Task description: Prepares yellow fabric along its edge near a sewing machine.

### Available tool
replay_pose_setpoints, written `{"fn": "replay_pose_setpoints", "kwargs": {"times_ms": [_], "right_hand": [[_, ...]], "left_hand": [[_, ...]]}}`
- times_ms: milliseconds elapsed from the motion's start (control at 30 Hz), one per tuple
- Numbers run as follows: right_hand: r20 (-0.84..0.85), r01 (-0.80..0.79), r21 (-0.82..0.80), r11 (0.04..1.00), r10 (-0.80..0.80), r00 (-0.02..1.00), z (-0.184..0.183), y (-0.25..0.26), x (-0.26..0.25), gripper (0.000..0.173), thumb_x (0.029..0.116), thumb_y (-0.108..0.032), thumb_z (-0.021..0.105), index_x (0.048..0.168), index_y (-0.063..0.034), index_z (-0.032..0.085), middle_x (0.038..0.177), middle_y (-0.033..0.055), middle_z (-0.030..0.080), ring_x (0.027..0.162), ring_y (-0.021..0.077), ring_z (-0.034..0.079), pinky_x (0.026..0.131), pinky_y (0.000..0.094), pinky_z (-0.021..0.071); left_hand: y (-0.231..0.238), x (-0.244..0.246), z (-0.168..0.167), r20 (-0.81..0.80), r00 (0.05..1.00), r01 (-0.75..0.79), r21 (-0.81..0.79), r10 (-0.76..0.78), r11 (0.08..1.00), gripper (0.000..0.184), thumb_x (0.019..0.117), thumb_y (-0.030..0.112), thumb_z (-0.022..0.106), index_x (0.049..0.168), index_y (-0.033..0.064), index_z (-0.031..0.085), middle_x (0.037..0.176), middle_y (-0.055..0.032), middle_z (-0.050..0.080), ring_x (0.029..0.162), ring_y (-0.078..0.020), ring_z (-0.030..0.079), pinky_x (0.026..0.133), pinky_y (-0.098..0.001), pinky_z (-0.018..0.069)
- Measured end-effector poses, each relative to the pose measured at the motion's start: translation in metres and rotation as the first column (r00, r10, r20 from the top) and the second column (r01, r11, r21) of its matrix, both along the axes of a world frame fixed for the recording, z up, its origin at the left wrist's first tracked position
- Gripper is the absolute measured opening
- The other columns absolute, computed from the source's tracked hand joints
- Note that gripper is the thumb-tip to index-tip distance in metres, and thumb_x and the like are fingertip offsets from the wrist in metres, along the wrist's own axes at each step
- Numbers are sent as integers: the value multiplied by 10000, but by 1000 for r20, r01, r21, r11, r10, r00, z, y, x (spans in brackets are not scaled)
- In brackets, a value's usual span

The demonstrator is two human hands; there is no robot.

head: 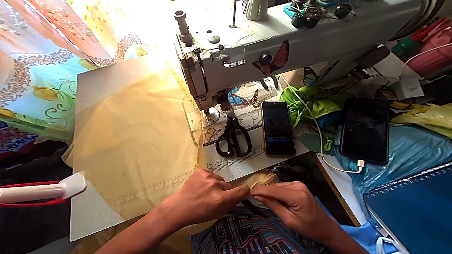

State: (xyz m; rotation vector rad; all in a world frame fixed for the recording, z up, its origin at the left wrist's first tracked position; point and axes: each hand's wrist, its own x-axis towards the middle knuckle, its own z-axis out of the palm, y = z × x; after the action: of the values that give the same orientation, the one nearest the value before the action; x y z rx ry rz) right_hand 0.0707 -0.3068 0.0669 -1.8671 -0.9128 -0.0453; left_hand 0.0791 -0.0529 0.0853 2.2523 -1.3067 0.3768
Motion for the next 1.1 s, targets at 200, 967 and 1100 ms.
{"fn": "replay_pose_setpoints", "kwargs": {"times_ms": [200, 967, 1100], "right_hand": [[11, 192, -81, 978, -192, 981, 8, -25, 5, 254, 1057, -202, 548, 1040, -61, 758, 928, 31, 767, 833, -7, 692, 771, 158, 559], [-340, -108, 37, 993, 115, 933, -4, 45, 58, 214, 981, -291, 671, 1031, -99, 753, 852, -84, 669, 786, -58, 603, 729, 118, 505], [-282, -48, 59, 997, 63, 957, -1, 38, 52, 140, 963, -248, 699, 943, -125, 763, 843, -86, 665, 788, -47, 601, 715, 113, 499]], "left_hand": [[37, 8, 1, -34, 990, -140, 4, 140, 990, 226, 1015, 150, 462, 860, 71, 605, 675, -59, 589, 601, -185, 604, 517, -320, 479], [31, 13, 7, -333, 910, -290, -92, 245, 953, 650, 860, 527, 756, 1257, 34, 610, 668, 60, 542, 580, -14, 485, 553, -192, 419], [41, 13, 10, -273, 908, -334, -13, 318, 942, 611, 867, 612, 694, 1145, 68, 668, 675, 67, 513, 579, -20, 447, 551, -200, 394]]}}
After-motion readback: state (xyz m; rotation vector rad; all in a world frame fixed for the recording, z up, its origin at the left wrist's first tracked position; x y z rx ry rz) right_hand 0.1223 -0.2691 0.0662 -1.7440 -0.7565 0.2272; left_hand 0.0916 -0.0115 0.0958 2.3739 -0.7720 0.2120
